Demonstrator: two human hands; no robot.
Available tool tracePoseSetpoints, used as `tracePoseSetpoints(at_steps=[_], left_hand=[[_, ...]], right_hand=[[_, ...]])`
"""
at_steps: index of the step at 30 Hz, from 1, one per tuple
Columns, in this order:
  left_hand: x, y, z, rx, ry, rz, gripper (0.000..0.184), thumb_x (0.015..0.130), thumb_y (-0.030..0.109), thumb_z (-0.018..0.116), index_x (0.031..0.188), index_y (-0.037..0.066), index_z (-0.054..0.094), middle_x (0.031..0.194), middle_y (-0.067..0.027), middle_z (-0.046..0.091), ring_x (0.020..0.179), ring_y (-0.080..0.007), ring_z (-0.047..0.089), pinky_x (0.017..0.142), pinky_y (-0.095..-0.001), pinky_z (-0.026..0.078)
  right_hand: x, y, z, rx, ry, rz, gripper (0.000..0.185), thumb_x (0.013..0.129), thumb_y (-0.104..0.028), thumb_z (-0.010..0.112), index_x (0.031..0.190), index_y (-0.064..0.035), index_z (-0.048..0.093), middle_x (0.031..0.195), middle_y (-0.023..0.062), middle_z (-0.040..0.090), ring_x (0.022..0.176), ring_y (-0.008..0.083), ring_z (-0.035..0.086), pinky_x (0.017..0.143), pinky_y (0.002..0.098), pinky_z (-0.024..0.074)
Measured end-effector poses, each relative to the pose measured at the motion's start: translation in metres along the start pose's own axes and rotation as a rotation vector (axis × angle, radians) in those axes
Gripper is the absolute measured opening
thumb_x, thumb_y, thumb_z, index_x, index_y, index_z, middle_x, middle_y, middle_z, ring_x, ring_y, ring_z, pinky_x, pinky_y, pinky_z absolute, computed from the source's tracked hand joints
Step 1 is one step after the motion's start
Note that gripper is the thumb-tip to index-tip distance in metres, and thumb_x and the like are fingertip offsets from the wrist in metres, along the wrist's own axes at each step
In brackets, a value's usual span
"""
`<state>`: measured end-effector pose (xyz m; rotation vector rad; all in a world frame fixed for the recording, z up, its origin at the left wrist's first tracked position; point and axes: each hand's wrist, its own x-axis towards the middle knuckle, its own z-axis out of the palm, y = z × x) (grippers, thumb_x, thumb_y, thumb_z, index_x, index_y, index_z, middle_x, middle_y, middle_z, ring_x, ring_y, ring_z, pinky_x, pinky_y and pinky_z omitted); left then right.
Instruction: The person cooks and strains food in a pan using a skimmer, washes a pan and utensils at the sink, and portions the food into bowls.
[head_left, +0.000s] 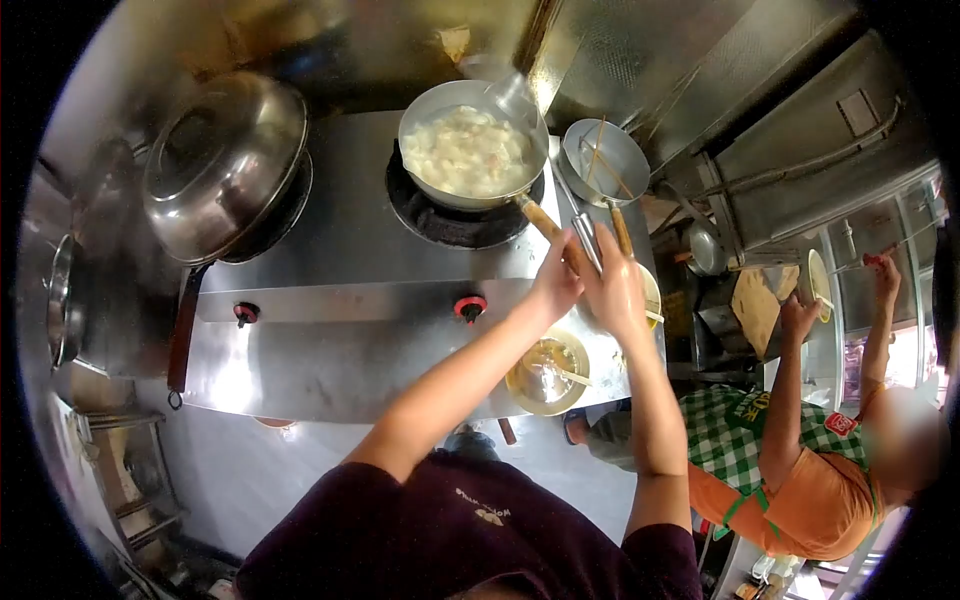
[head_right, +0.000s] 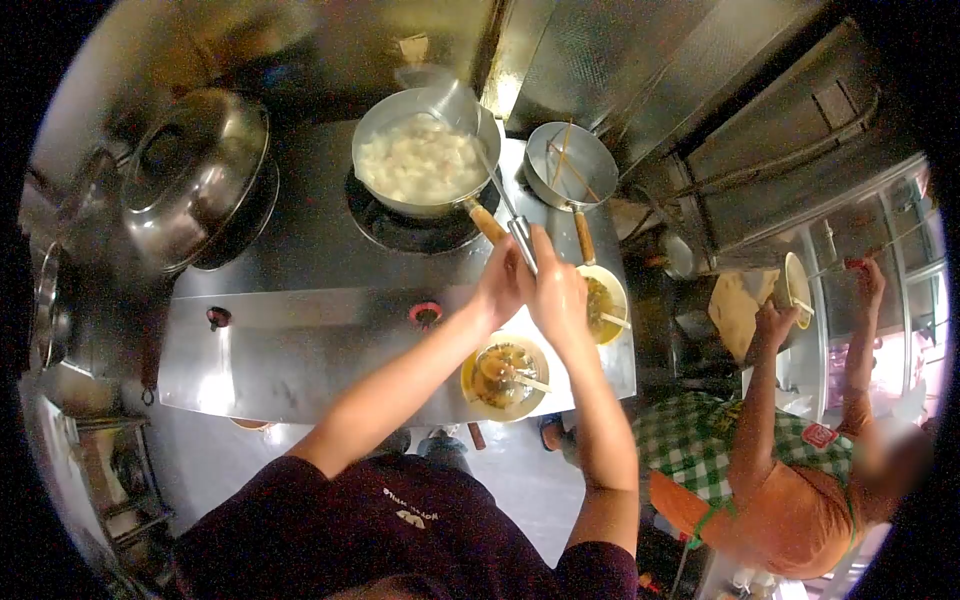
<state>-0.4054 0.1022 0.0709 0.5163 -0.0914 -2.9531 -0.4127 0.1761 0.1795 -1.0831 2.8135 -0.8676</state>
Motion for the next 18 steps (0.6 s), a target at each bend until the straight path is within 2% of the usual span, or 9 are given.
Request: tracePoseSetpoints(at_steps=[1, 2, 3, 6, 9, 12, 15, 16, 18], left_hand=[[0.009, -0.003, 0.002, -0.013, -0.039, 0.017, 0.021, 0.089, 0.033, 0.05, 0.086, 0.012, 0.052, 0.075, 0.0032, 0.054, 0.068, -0.0092, 0.054, 0.063, -0.0215, 0.044], [0.015, -0.009, 0.008, -0.008, -0.003, 0.076, 0.019, 0.088, 0.031, 0.052, 0.082, 0.012, 0.051, 0.069, 0.0023, 0.052, 0.06, -0.0101, 0.051, 0.057, -0.0225, 0.043], [0.02, -0.012, 0.01, -0.004, 0.032, 0.135, 0.019, 0.087, 0.028, 0.053, 0.078, 0.012, 0.049, 0.063, 0.0014, 0.049, 0.053, -0.011, 0.048, 0.05, -0.0236, 0.042], [0.015, -0.013, 0.019, 0.048, 0.264, 0.153, 0.019, 0.084, 0.023, 0.054, 0.073, 0.01, 0.045, 0.056, 0.0001, 0.043, 0.044, -0.0118, 0.041, 0.043, -0.0269, 0.04], [0.002, -0.011, 0.031, 0.041, 0.34, 0.194, 0.021, 0.083, 0.023, 0.054, 0.072, 0.009, 0.043, 0.054, -0.0005, 0.039, 0.042, -0.0123, 0.038, 0.039, -0.0288, 0.038], [-0.001, -0.009, 0.029, 0.108, 0.382, 0.197, 0.02, 0.083, 0.023, 0.054, 0.075, 0.008, 0.044, 0.057, -0.0009, 0.04, 0.045, -0.0129, 0.041, 0.043, -0.0286, 0.04], [0.0, -0.006, 0.023, 0.14, 0.353, 0.167, 0.018, 0.084, 0.023, 0.054, 0.079, 0.008, 0.045, 0.06, -0.0012, 0.042, 0.049, -0.0135, 0.043, 0.048, -0.0292, 0.042], [0.002, -0.005, 0.02, 0.149, 0.337, 0.153, 0.018, 0.084, 0.024, 0.054, 0.08, 0.009, 0.045, 0.062, -0.0015, 0.044, 0.05, -0.0136, 0.045, 0.049, -0.0295, 0.042], [0.005, -0.007, 0.011, 0.21, 0.288, 0.156, 0.019, 0.085, 0.026, 0.053, 0.083, 0.009, 0.047, 0.065, -0.0019, 0.046, 0.055, -0.0139, 0.048, 0.054, -0.0306, 0.044]], right_hand=[[0.006, 0.002, -0.006, -0.033, -0.065, -0.008, 0.041, 0.08, -0.011, 0.058, 0.119, -0.002, 0.048, 0.077, 0.0226, 0.061, 0.076, 0.0389, 0.061, 0.064, 0.0419, 0.0468], [0.01, 0.007, -0.007, -0.087, -0.06, -0.043, 0.044, 0.079, -0.016, 0.057, 0.12, -0.004, 0.048, 0.075, 0.0248, 0.061, 0.072, 0.04, 0.061, 0.067, 0.0463, 0.0466], [0.011, 0.009, -0.01, -0.064, -0.039, -0.042, 0.045, 0.078, -0.016, 0.056, 0.12, -0.004, 0.048, 0.075, 0.0247, 0.061, 0.072, 0.04, 0.061, 0.068, 0.0461, 0.0466], [0.014, 0.015, -0.019, 0.021, 0.048, -0.034, 0.046, 0.078, -0.017, 0.057, 0.122, -0.0049, 0.048, 0.077, 0.0236, 0.062, 0.073, 0.0399, 0.061, 0.068, 0.0448, 0.0466], [0.013, 0.013, -0.021, 0.048, 0.102, -0.092, 0.044, 0.079, -0.01, 0.057, 0.12, 0.0003, 0.047, 0.086, 0.0243, 0.061, 0.08, 0.0386, 0.06, 0.069, 0.0373, 0.0463], [0.02, 0.023, -0.027, -0.067, -0.066, -0.041, 0.044, 0.078, -0.01, 0.058, 0.119, 0.0014, 0.047, 0.088, 0.0239, 0.061, 0.083, 0.0386, 0.06, 0.07, 0.0358, 0.0461], [0.025, 0.04, -0.033, 0.008, -0.089, -0.089, 0.042, 0.077, -0.01, 0.059, 0.116, 0.0025, 0.049, 0.087, 0.024, 0.06, 0.081, 0.0351, 0.062, 0.069, 0.0351, 0.0458], [0.026, 0.045, -0.029, 0.099, -0.073, -0.119, 0.038, 0.076, -0.009, 0.06, 0.111, 0.0036, 0.051, 0.08, 0.0187, 0.062, 0.074, 0.0257, 0.063, 0.067, 0.0335, 0.0456], [0.033, 0.047, -0.028, 0.204, -0.265, -0.131, 0.033, 0.077, -0.008, 0.059, 0.107, 0.0045, 0.053, 0.076, 0.0132, 0.061, 0.071, 0.0187, 0.06, 0.065, 0.0312, 0.0451]])
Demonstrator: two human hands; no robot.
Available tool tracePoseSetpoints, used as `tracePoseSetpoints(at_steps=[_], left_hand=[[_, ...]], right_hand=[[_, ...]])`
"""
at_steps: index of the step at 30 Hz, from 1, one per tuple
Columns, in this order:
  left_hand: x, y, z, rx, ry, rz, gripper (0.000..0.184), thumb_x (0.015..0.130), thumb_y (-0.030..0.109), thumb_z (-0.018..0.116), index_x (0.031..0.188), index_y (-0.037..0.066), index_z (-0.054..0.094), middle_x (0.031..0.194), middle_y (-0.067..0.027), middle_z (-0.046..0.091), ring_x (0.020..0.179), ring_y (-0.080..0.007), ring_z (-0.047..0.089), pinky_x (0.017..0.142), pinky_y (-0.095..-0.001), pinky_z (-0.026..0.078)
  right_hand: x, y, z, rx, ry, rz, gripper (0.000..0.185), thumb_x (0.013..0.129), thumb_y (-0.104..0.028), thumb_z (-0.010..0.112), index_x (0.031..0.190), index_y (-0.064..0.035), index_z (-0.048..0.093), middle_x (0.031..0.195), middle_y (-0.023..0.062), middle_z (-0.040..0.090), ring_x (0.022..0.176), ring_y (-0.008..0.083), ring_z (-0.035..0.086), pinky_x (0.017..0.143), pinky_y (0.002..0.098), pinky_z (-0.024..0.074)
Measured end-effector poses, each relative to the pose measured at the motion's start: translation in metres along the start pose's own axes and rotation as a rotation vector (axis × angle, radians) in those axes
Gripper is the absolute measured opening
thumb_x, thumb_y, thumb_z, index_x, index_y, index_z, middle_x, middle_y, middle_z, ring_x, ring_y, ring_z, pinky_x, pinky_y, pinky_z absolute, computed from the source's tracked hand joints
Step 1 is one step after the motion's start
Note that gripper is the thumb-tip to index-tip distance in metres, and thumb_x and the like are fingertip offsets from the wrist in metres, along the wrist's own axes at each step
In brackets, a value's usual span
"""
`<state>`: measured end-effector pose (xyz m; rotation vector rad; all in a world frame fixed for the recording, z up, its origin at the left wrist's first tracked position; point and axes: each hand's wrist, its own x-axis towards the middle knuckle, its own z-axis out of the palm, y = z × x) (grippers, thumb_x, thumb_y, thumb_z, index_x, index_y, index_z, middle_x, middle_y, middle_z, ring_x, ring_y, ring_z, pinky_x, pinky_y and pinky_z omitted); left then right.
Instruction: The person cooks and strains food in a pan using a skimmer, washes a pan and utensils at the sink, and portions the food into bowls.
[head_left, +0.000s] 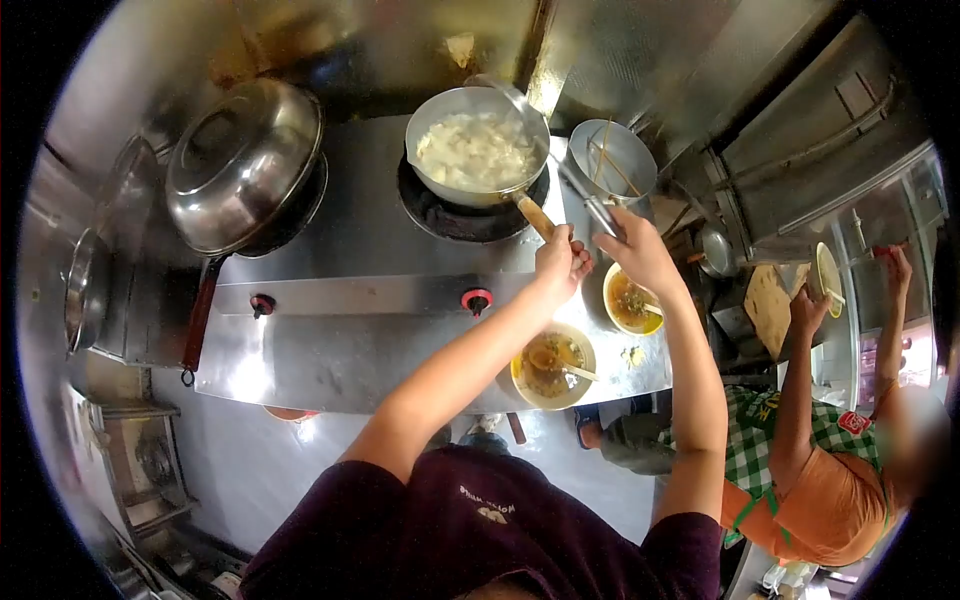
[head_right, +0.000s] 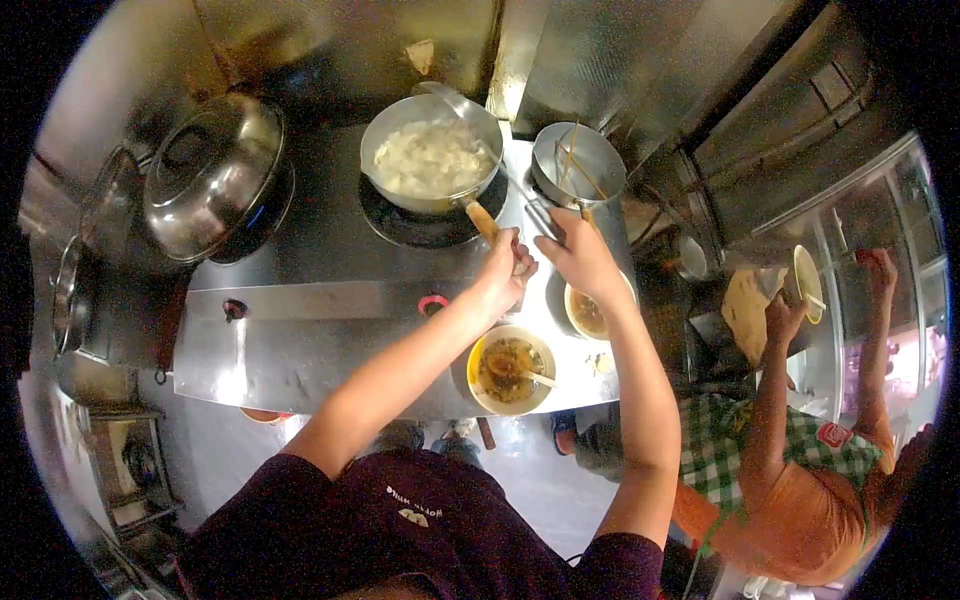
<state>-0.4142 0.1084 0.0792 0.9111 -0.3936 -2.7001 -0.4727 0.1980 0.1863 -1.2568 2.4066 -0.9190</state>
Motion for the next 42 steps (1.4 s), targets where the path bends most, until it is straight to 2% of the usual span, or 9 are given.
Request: tracePoseSetpoints(at_steps=[2, 5, 7, 11, 19, 24, 27, 36, 42], left_hand=[[-0.001, 0.001, -0.006, 0.09, -0.074, 0.06, 0.021, 0.085, 0.029, 0.053, 0.087, 0.009, 0.049, 0.071, -0.0024, 0.049, 0.063, -0.0142, 0.052, 0.06, -0.0321, 0.047], [-0.019, 0.015, -0.027, 0.219, -0.091, -0.02, 0.033, 0.085, 0.037, 0.052, 0.102, 0.009, 0.051, 0.087, -0.006, 0.055, 0.079, -0.0168, 0.055, 0.073, -0.0359, 0.047], [-0.04, 0.029, -0.064, 0.316, -0.13, 0.009, 0.065, 0.079, 0.051, 0.054, 0.127, 0.01, 0.036, 0.114, -0.0097, 0.051, 0.095, -0.0226, 0.054, 0.088, -0.0385, 0.04], [-0.08, 0.066, -0.16, 0.351, -0.04, -0.069, 0.044, 0.085, 0.043, 0.052, 0.115, 0.011, 0.05, 0.103, -0.0032, 0.057, 0.087, -0.0179, 0.056, 0.079, -0.0332, 0.046], [-0.174, 0.104, -0.388, 0.193, 0.384, 0.153, 0.032, 0.085, 0.033, 0.053, 0.109, 0.012, 0.054, 0.097, -0.0021, 0.055, 0.078, -0.0153, 0.052, 0.073, -0.0292, 0.046], [-0.185, 0.12, -0.402, 0.012, 0.491, 0.15, 0.026, 0.086, 0.028, 0.056, 0.106, 0.012, 0.054, 0.094, -0.0023, 0.055, 0.077, -0.015, 0.052, 0.07, -0.0285, 0.046], [-0.177, 0.122, -0.382, -0.009, 0.26, 0.235, 0.025, 0.085, 0.025, 0.058, 0.105, 0.011, 0.054, 0.093, -0.0031, 0.054, 0.079, -0.0153, 0.051, 0.07, -0.0284, 0.045], [-0.161, 0.139, -0.346, 0.061, 0.397, 0.118, 0.026, 0.084, 0.022, 0.059, 0.107, 0.01, 0.054, 0.091, -0.0025, 0.053, 0.077, -0.0148, 0.05, 0.069, -0.0288, 0.044], [-0.158, 0.146, -0.366, 0.066, 0.357, 0.108, 0.024, 0.084, 0.022, 0.059, 0.105, 0.01, 0.055, 0.085, -0.0005, 0.054, 0.074, -0.0142, 0.05, 0.067, -0.0285, 0.043]], right_hand=[[0.004, -0.001, 0.008, 0.314, -0.177, 0.037, 0.022, 0.077, -0.01, 0.06, 0.094, 0.0042, 0.057, 0.072, 0.0097, 0.062, 0.067, 0.0103, 0.057, 0.059, 0.0278, 0.045], [0.015, -0.006, 0.023, 0.291, -0.247, 0.057, 0.023, 0.078, -0.009, 0.06, 0.096, 0.0041, 0.056, 0.069, 0.0044, 0.058, 0.063, 0.0091, 0.053, 0.056, 0.0247, 0.0432], [0.025, -0.02, 0.023, 0.174, -0.292, 0.149, 0.022, 0.078, -0.01, 0.06, 0.095, 0.0032, 0.057, 0.065, 0.0035, 0.056, 0.058, 0.0089, 0.051, 0.05, 0.0252, 0.0405], [0.053, 0.005, 0.027, 0.006, -0.197, 0.102, 0.026, 0.075, -0.017, 0.063, 0.094, 0.0, 0.06, 0.063, 0.0136, 0.059, 0.048, 0.0186, 0.055, 0.048, 0.0336, 0.0441], [0.061, -0.007, -0.006, -0.261, -0.062, 0.12, 0.025, 0.075, -0.019, 0.062, 0.091, -0.0004, 0.057, 0.076, 0.0202, 0.062, 0.076, 0.035, 0.061, 0.066, 0.0436, 0.0452], [0.06, -0.004, 0.02, -0.371, 0.042, 0.084, 0.023, 0.076, -0.018, 0.057, 0.092, -0.0024, 0.055, 0.081, 0.022, 0.062, 0.082, 0.0389, 0.059, 0.072, 0.0473, 0.0461], [0.054, -0.011, 0.039, -0.396, 0.001, 0.054, 0.021, 0.076, -0.017, 0.055, 0.092, -0.0038, 0.055, 0.08, 0.024, 0.061, 0.08, 0.0414, 0.059, 0.072, 0.0487, 0.0462], [-0.006, -0.072, 0.036, -0.404, -0.056, 0.099, 0.023, 0.083, -0.019, 0.055, 0.099, -0.0026, 0.052, 0.073, 0.0242, 0.061, 0.07, 0.0402, 0.06, 0.066, 0.0467, 0.0471], [-0.032, -0.085, 0.033, -0.377, 0.341, -0.093, 0.044, 0.082, -0.02, 0.058, 0.122, -0.0047, 0.046, 0.082, 0.0231, 0.063, 0.064, 0.0358, 0.062, 0.056, 0.0435, 0.0487]])
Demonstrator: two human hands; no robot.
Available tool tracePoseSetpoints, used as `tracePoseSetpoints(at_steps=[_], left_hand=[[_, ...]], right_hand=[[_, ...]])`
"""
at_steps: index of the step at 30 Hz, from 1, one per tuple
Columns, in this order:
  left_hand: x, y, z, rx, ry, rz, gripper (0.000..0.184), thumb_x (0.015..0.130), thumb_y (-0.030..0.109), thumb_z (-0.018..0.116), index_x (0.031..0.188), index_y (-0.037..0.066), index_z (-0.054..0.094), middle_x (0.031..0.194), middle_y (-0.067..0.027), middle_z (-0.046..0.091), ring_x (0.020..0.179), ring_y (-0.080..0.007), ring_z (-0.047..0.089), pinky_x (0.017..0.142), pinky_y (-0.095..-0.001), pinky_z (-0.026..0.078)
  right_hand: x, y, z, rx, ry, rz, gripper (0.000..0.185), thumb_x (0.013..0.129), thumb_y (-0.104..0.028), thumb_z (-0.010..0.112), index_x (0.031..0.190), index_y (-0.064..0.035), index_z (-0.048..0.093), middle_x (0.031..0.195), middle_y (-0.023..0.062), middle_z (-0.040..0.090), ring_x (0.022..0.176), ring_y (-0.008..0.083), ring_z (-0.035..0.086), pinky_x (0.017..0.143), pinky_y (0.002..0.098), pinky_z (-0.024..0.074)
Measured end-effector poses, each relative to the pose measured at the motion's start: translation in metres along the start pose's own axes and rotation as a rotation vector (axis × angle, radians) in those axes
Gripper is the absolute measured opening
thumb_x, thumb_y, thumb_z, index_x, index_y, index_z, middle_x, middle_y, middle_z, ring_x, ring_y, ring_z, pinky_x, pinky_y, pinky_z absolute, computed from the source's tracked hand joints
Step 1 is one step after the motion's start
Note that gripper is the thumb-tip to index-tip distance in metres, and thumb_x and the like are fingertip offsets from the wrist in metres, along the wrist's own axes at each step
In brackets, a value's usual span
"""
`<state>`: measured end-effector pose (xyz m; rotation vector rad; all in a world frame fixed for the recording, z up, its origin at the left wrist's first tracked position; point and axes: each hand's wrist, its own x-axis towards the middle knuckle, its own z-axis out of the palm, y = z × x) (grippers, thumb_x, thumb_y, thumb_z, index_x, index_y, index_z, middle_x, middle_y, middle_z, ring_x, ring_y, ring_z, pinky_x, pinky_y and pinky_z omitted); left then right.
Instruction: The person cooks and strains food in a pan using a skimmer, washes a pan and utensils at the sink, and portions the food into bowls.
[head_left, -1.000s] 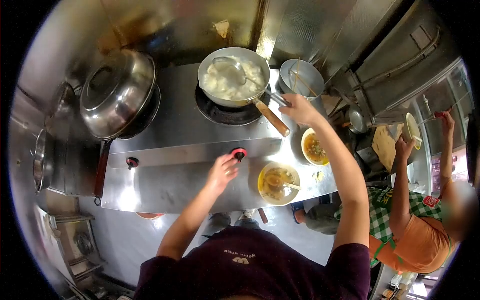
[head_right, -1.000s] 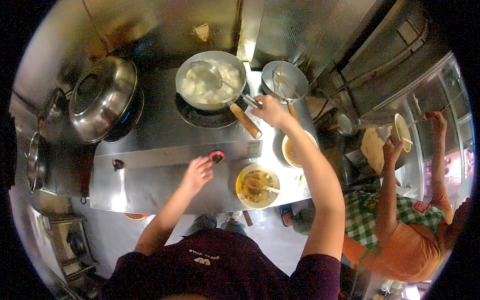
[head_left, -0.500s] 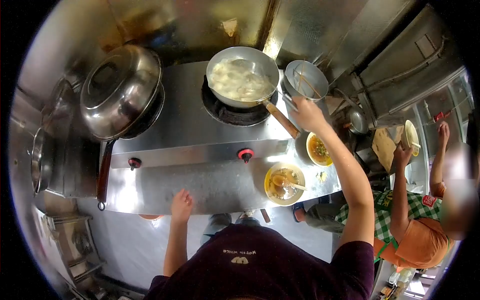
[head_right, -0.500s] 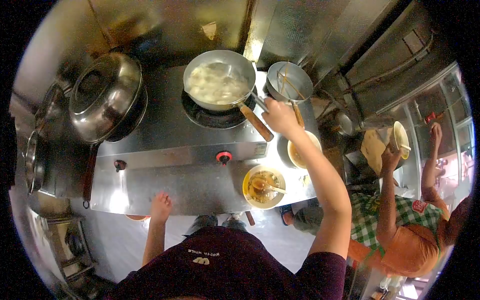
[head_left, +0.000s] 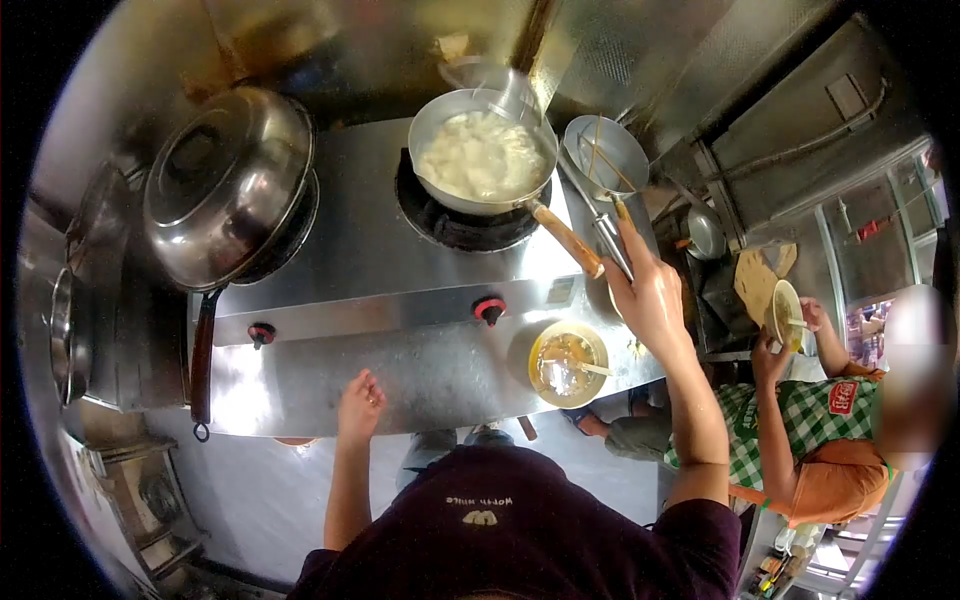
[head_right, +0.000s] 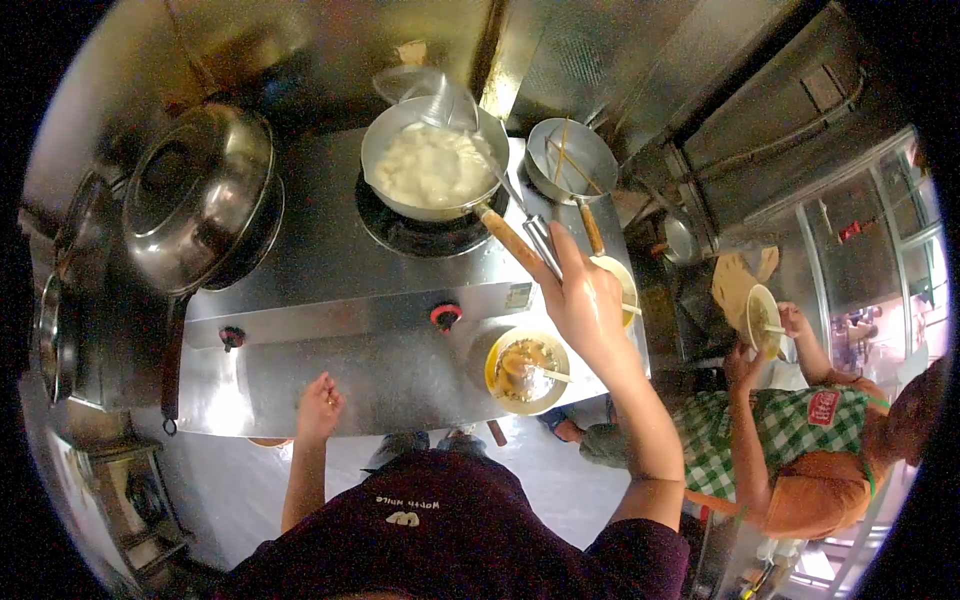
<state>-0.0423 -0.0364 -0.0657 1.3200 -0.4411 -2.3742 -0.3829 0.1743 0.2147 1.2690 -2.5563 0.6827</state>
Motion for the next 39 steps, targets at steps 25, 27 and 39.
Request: tracePoseSetpoints(at_steps=[25, 27, 39], left_hand=[[-0.018, -0.051, 0.078, 0.704, -0.308, -0.129, 0.026, 0.086, 0.026, 0.055, 0.103, 0.006, 0.057, 0.087, -0.0027, 0.056, 0.071, -0.0114, 0.053, 0.068, -0.0263, 0.045], [-0.045, -0.067, 0.087, 0.722, -0.286, -0.023, 0.028, 0.087, 0.028, 0.053, 0.103, 0.007, 0.056, 0.087, -0.0025, 0.056, 0.071, -0.0116, 0.053, 0.068, -0.0266, 0.045], [-0.202, -0.116, 0.093, 0.743, -0.318, -0.03, 0.029, 0.087, 0.03, 0.052, 0.103, 0.007, 0.056, 0.088, -0.0021, 0.056, 0.072, -0.0116, 0.053, 0.068, -0.0265, 0.045]], right_hand=[[-0.071, -0.093, 0.005, 2.069, -0.318, 0.763, 0.032, 0.083, -0.005, 0.055, 0.113, -0.0031, 0.043, 0.05, -0.0025, 0.039, 0.031, 0.0088, 0.039, 0.028, 0.022, 0.028], [-0.097, -0.088, -0.003, 2.12, -0.42, 0.731, 0.032, 0.084, -0.004, 0.054, 0.114, -0.0033, 0.043, 0.049, -0.0001, 0.044, 0.031, 0.0085, 0.04, 0.028, 0.0211, 0.0269], [-0.203, -0.102, -0.054, 2.112, -0.633, 0.747, 0.03, 0.082, -0.002, 0.056, 0.111, -0.0014, 0.047, 0.056, -0.0008, 0.05, 0.035, 0.0053, 0.043, 0.031, 0.0205, 0.0303]])
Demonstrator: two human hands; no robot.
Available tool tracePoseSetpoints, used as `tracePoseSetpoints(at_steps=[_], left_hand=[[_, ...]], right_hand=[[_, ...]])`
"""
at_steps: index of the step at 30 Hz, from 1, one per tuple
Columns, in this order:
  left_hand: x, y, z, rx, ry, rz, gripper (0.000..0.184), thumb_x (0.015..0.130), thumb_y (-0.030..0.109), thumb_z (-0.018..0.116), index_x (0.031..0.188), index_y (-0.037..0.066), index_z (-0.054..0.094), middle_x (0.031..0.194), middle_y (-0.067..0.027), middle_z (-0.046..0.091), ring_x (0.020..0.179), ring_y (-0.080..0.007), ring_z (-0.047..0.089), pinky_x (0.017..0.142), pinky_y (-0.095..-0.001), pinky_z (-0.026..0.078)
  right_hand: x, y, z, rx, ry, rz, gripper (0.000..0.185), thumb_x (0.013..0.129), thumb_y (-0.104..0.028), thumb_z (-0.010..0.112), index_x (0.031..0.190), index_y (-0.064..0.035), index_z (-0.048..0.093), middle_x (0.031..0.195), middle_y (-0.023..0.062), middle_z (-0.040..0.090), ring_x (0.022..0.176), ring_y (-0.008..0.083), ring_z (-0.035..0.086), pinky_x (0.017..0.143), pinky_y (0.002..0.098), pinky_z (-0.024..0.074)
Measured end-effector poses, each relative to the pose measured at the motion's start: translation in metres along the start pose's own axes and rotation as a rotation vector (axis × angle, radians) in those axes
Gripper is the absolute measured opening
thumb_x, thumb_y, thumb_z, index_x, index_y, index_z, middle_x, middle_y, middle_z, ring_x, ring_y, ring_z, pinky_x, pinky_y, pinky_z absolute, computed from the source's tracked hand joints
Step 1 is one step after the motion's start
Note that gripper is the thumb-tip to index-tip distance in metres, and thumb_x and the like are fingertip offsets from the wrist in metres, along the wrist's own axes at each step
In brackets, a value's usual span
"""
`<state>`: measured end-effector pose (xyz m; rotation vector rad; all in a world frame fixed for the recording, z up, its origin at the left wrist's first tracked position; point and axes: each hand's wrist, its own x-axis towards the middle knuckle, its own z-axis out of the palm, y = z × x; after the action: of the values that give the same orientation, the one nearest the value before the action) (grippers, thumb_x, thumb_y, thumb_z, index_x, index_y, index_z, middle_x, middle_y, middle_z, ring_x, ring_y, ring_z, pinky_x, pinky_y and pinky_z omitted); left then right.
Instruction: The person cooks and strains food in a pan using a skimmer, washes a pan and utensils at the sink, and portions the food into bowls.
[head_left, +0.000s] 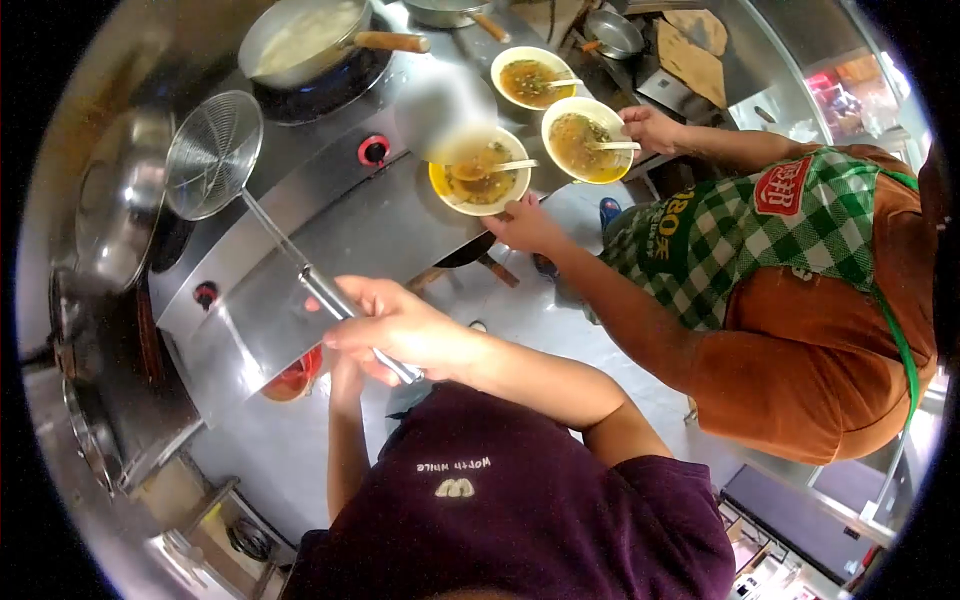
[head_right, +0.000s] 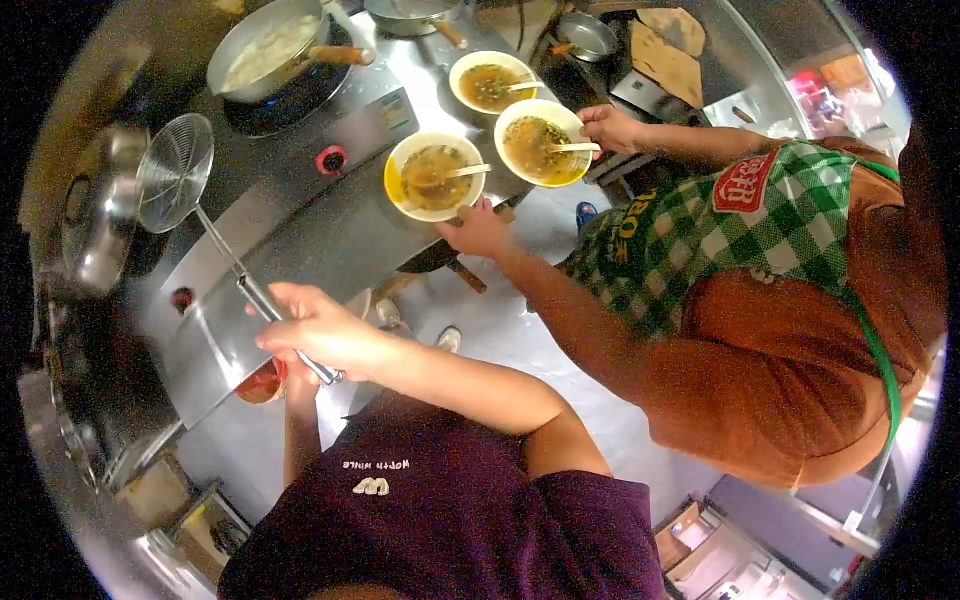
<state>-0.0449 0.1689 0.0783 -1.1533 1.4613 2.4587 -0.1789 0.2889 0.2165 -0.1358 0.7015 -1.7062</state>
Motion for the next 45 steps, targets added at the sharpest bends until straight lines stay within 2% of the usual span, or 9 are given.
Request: tracePoseSetpoints(at_steps=[7, 9, 15, 22, 23, 29, 33, 36, 45], left_hand=[[-0.038, -0.004, 0.011, -0.035, 0.031, -0.002, 0.03, 0.087, 0.031, 0.052, 0.103, 0.007, 0.056, 0.088, -0.0019, 0.056, 0.072, -0.0116, 0.053, 0.068, -0.0264, 0.045], [-0.015, -0.057, -0.032, -0.085, 0.091, 0.084, 0.032, 0.087, 0.033, 0.052, 0.103, 0.006, 0.057, 0.088, -0.0016, 0.056, 0.073, -0.012, 0.053, 0.068, -0.0261, 0.044], [-0.027, -0.047, -0.114, -0.132, 0.353, -0.02, 0.028, 0.084, 0.029, 0.057, 0.101, 0.007, 0.057, 0.088, -0.0023, 0.055, 0.076, -0.0117, 0.051, 0.07, -0.0269, 0.046], [-0.015, -0.037, -0.18, -0.131, 0.318, -0.039, 0.03, 0.083, 0.03, 0.057, 0.103, 0.007, 0.056, 0.088, -0.0018, 0.055, 0.077, -0.0126, 0.052, 0.072, -0.0267, 0.045], [-0.01, -0.035, -0.187, -0.135, 0.295, -0.034, 0.03, 0.083, 0.03, 0.057, 0.104, 0.008, 0.056, 0.088, -0.0018, 0.055, 0.077, -0.0127, 0.052, 0.072, -0.0267, 0.045], [0.008, -0.025, -0.204, -0.166, 0.286, -0.078, 0.028, 0.083, 0.027, 0.059, 0.104, 0.008, 0.056, 0.089, -0.0028, 0.054, 0.078, -0.0133, 0.052, 0.072, -0.0261, 0.045], [0.011, -0.039, -0.228, -0.184, 0.255, -0.045, 0.029, 0.084, 0.026, 0.058, 0.104, 0.006, 0.056, 0.091, -0.0046, 0.054, 0.079, -0.0147, 0.052, 0.074, -0.0269, 0.046], [0.017, -0.044, -0.244, -0.242, 0.217, -0.083, 0.03, 0.086, 0.028, 0.056, 0.105, 0.005, 0.055, 0.094, -0.0057, 0.054, 0.079, -0.0157, 0.052, 0.074, -0.0285, 0.047], [0.013, -0.016, -0.225, -0.135, 0.328, -0.061, 0.028, 0.087, 0.027, 0.052, 0.105, 0.005, 0.055, 0.09, -0.004, 0.054, 0.078, -0.0135, 0.051, 0.071, -0.0274, 0.047]], right_hand=[[-0.019, 0.0, 0.009, 0.005, -0.024, 0.029, 0.033, 0.083, -0.004, 0.055, 0.114, -0.0007, 0.046, 0.057, 0.0002, 0.05, 0.035, 0.007, 0.042, 0.031, 0.0206, 0.0311], [-0.019, -0.004, 0.01, 0.007, -0.043, 0.032, 0.033, 0.084, -0.006, 0.055, 0.115, -0.0015, 0.046, 0.055, -0.0004, 0.047, 0.034, 0.0082, 0.042, 0.031, 0.0206, 0.0313], [0.026, 0.002, 0.035, -0.01, -0.027, 0.043, 0.033, 0.082, -0.005, 0.056, 0.114, -0.0037, 0.045, 0.056, -0.0009, 0.044, 0.034, 0.0087, 0.041, 0.031, 0.0218, 0.0292], [0.058, -0.013, 0.043, -0.073, 0.053, -0.073, 0.032, 0.082, -0.007, 0.057, 0.112, -0.0028, 0.046, 0.056, -0.0004, 0.046, 0.034, 0.0096, 0.042, 0.03, 0.0214, 0.0311], [0.064, -0.02, 0.041, -0.109, 0.068, -0.112, 0.035, 0.083, -0.008, 0.056, 0.116, -0.003, 0.044, 0.053, -0.002, 0.041, 0.033, 0.0094, 0.04, 0.032, 0.0217, 0.0271], [0.118, -0.074, 0.008, -0.371, 0.452, -0.355, 0.02, 0.08, -0.008, 0.057, 0.098, -0.0034, 0.05, 0.056, 0.0016, 0.045, 0.038, 0.0095, 0.041, 0.035, 0.0223, 0.0312], [0.136, -0.088, -0.013, -0.384, 0.537, -0.404, 0.018, 0.079, -0.009, 0.06, 0.094, -0.0037, 0.051, 0.058, 0.0017, 0.048, 0.038, 0.0097, 0.042, 0.035, 0.0223, 0.0316], [0.141, -0.099, -0.025, -0.387, 0.61, -0.388, 0.012, 0.077, -0.007, 0.06, 0.085, -0.0058, 0.051, 0.058, 0.0015, 0.047, 0.038, 0.0115, 0.043, 0.034, 0.0245, 0.0318], [0.137, -0.16, -0.065, -0.905, 0.707, -0.304, 0.015, 0.077, -0.011, 0.06, 0.086, -0.0007, 0.053, 0.056, 0.001, 0.047, 0.037, 0.0106, 0.043, 0.035, 0.0259, 0.0315]])
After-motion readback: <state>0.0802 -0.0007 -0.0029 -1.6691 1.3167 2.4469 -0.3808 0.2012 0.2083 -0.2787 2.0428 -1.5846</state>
